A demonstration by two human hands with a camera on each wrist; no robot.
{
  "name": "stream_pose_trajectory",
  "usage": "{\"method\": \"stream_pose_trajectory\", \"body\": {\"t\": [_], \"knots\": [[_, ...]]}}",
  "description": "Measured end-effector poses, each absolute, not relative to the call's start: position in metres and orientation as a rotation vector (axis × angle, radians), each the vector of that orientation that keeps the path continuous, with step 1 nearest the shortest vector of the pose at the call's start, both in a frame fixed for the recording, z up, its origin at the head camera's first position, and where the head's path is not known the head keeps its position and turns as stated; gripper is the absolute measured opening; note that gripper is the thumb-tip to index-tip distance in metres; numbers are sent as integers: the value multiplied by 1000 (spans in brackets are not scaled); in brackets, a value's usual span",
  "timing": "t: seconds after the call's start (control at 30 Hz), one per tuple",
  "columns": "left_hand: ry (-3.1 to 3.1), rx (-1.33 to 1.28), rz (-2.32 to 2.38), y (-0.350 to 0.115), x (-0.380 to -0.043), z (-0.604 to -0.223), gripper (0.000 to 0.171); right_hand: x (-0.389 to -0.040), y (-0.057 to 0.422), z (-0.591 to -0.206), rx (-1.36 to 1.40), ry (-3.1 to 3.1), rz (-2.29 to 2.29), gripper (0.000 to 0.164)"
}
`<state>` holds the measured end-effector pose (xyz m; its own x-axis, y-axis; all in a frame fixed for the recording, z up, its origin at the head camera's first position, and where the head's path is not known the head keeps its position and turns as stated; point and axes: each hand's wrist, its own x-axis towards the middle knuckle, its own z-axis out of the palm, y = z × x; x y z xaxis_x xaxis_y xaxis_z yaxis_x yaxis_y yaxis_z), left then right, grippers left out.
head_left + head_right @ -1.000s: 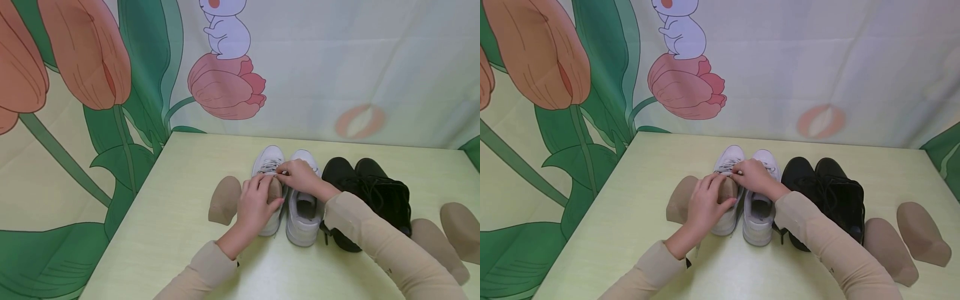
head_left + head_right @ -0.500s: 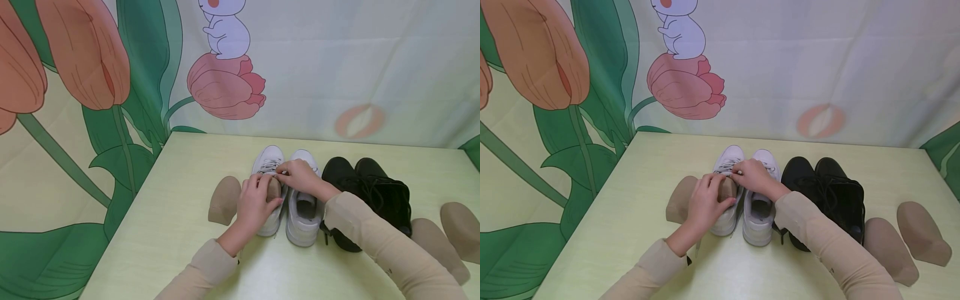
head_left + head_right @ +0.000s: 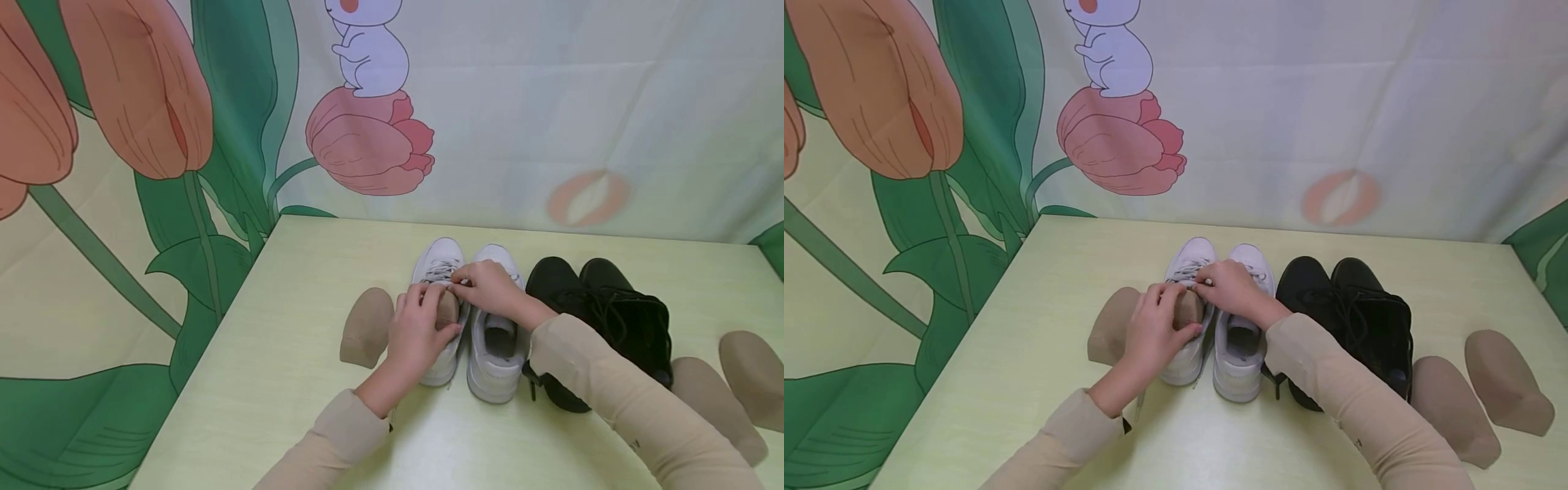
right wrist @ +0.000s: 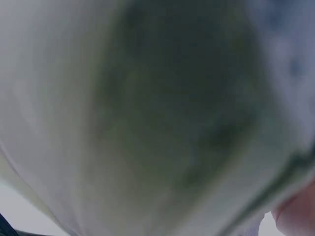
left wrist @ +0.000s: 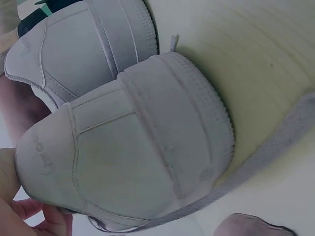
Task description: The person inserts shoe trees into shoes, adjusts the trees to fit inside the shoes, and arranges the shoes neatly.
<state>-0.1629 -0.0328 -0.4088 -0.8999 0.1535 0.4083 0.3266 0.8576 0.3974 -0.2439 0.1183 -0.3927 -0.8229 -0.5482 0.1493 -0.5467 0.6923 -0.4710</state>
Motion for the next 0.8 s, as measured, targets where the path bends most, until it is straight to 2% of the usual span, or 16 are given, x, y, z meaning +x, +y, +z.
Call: {"method": "stream_pose_trajectory", "body": {"t": [0.27, 0.8], "knots": [[-2665, -340, -986, -46, -161, -407, 46, -244, 119, -392, -930, 2876, -825, 13], [-2763, -308, -811, -49, -170, -405, 44, -244, 119, -393, -922, 2888, -837, 12]]}}
